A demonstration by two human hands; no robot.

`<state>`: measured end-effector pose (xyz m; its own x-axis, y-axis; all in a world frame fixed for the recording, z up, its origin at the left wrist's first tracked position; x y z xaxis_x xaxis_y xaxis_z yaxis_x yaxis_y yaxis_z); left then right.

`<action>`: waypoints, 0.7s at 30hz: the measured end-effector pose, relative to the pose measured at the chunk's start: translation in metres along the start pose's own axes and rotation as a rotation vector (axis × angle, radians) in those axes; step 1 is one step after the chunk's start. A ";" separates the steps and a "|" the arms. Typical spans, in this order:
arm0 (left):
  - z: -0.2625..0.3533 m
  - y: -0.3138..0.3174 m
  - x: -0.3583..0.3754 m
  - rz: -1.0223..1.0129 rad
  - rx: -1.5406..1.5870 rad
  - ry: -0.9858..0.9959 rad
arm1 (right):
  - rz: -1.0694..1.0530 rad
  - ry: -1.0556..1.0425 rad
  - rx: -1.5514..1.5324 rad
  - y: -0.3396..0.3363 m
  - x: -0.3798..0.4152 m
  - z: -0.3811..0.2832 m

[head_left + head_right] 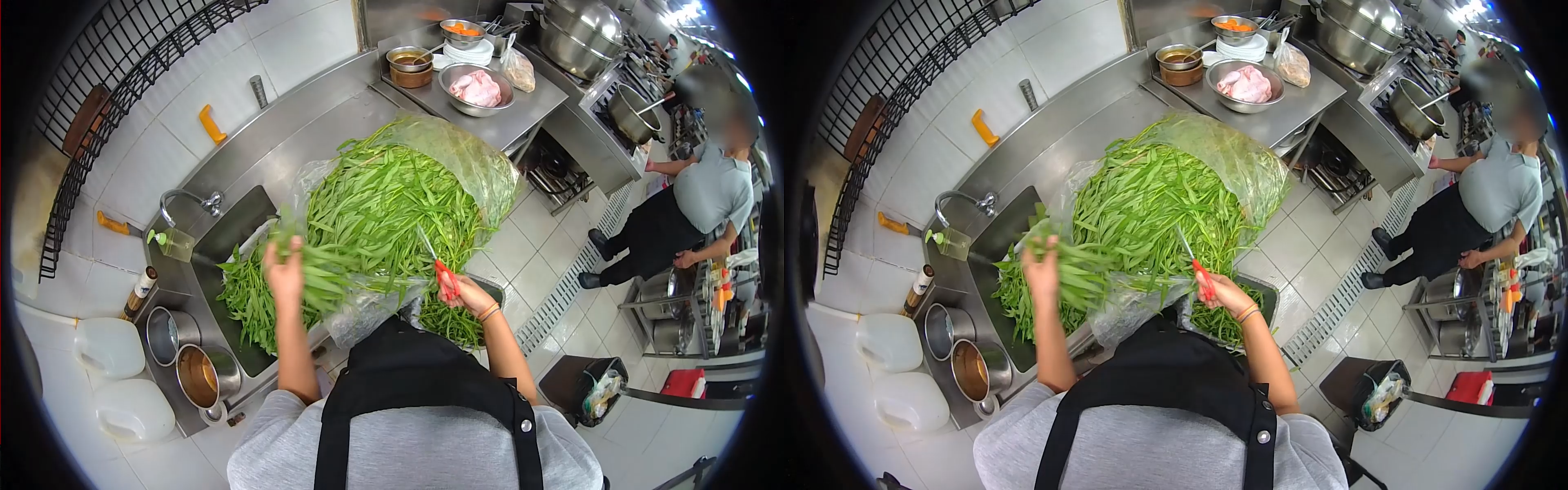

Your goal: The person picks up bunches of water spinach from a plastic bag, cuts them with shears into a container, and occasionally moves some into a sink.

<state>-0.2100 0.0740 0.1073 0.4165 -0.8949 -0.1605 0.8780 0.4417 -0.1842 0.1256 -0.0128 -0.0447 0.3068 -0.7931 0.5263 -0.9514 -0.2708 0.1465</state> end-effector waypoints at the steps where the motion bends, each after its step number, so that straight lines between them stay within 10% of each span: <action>1: -0.010 -0.035 -0.017 0.115 -0.053 0.084 | 0.019 -0.004 -0.035 -0.004 0.003 0.001; 7: -0.014 -0.134 -0.069 0.118 -0.346 0.245 | 0.243 -0.164 -0.038 -0.036 -0.002 -0.002; 12: -0.100 -0.112 -0.071 -0.145 -1.162 -0.364 | 0.365 -0.185 -0.027 -0.046 0.002 -0.019; 16: -0.041 0.019 -0.053 -0.316 -0.614 0.316 | 0.384 -0.175 -0.060 -0.044 0.013 -0.007; 21: 0.032 0.215 0.054 -0.871 -0.195 0.666 | 0.413 -0.096 -0.076 -0.030 0.029 0.018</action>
<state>0.0089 0.1190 0.0899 -0.5851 -0.7165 -0.3798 0.7322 -0.2655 -0.6272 0.1634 -0.0369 -0.0487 -0.1025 -0.8744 0.4742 -0.9930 0.1182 0.0034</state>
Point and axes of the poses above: each hand's wrist, its own x-axis away from the middle knuckle, its own y-axis out of the palm, z = x × y, the point moved 9 cm from there along -x, towards the middle knuckle, and after that the axes turned 12 degrees about x, right-handed, at the moved point
